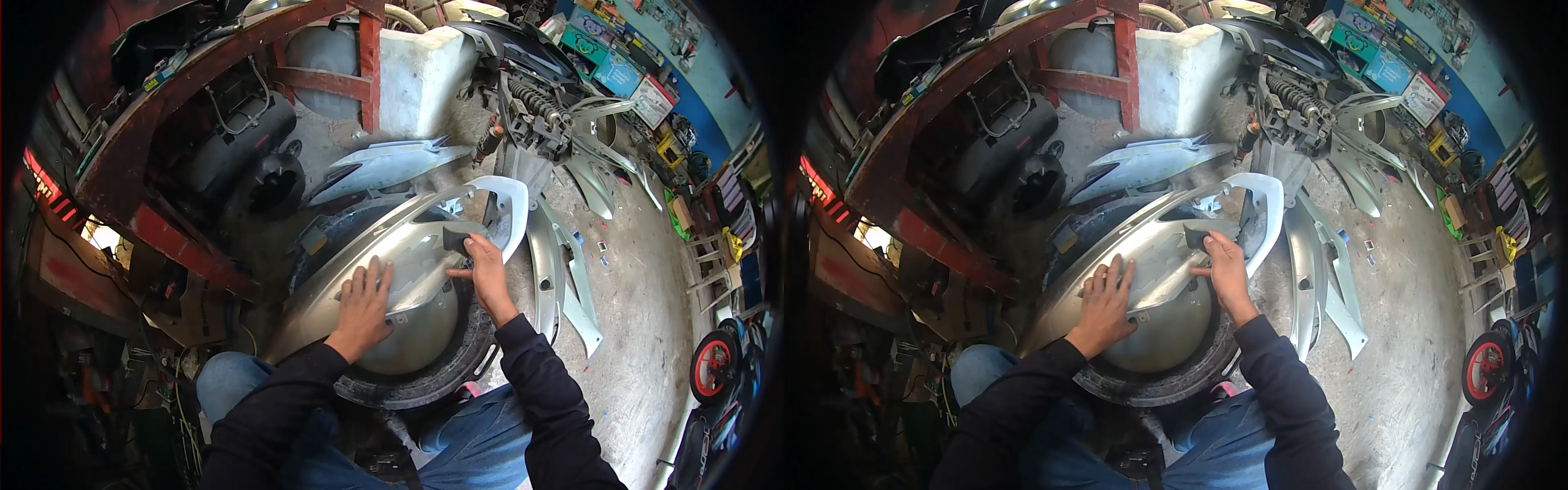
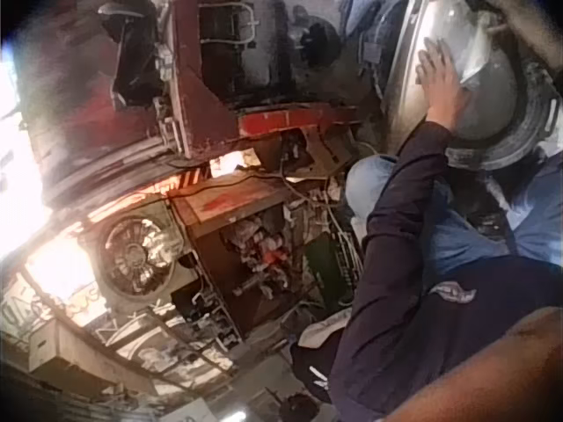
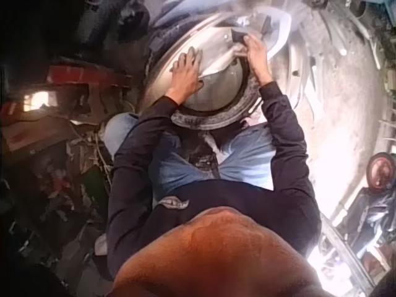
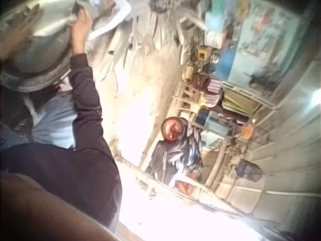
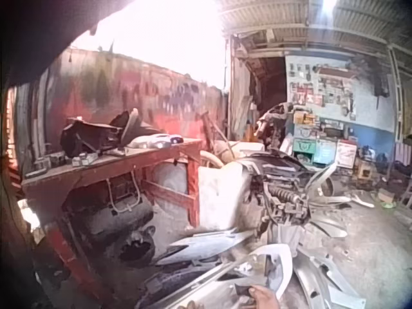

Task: The person sands the surface of a motorcycle fairing panel using a piece of sandpaper while dipping it into a bucket of water.

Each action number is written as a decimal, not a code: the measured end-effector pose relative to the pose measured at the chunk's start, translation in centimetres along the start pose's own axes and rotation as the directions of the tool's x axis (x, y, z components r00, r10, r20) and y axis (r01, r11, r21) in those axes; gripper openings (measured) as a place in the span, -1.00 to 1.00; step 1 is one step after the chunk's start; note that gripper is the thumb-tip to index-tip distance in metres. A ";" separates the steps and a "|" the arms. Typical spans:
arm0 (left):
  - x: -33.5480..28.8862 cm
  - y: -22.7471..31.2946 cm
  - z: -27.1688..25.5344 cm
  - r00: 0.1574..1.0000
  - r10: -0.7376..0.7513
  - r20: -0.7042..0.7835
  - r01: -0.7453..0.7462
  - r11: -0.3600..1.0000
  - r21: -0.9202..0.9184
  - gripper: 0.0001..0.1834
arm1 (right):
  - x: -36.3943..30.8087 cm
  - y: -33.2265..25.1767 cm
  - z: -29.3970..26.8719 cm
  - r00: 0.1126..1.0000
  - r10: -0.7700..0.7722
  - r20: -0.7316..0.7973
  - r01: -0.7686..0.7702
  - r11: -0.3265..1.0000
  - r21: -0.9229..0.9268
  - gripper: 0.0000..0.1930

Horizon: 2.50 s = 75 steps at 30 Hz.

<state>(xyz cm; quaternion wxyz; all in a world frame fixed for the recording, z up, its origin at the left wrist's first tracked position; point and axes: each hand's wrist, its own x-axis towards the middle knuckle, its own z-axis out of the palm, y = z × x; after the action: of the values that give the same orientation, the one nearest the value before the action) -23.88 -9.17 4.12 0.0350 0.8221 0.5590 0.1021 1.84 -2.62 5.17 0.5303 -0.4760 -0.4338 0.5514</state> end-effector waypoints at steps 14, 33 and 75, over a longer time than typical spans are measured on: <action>-0.1 -1.0 -0.3 0.970 0.204 -0.130 -0.217 0.971 -0.096 -0.13 | -2.4 0.7 2.4 0.768 -0.500 0.400 0.607 0.368 -0.704 -0.68; -0.5 0.2 -0.7 0.980 0.153 -0.130 -0.182 0.951 -0.251 -0.28 | -2.9 1.9 3.0 0.684 -0.524 0.508 0.660 0.148 -0.736 -0.66; 0.2 -1.1 -0.2 0.971 0.178 -0.157 -0.216 0.937 -0.274 -0.17 | -3.4 2.8 4.8 0.802 -0.500 0.327 0.454 0.154 -0.878 -0.61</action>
<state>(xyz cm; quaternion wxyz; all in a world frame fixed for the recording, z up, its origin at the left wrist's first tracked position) -24.82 -8.56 4.12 0.1079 0.8518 0.4537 0.2387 -3.42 -6.10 3.49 0.3134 -0.5385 -0.7822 -0.0044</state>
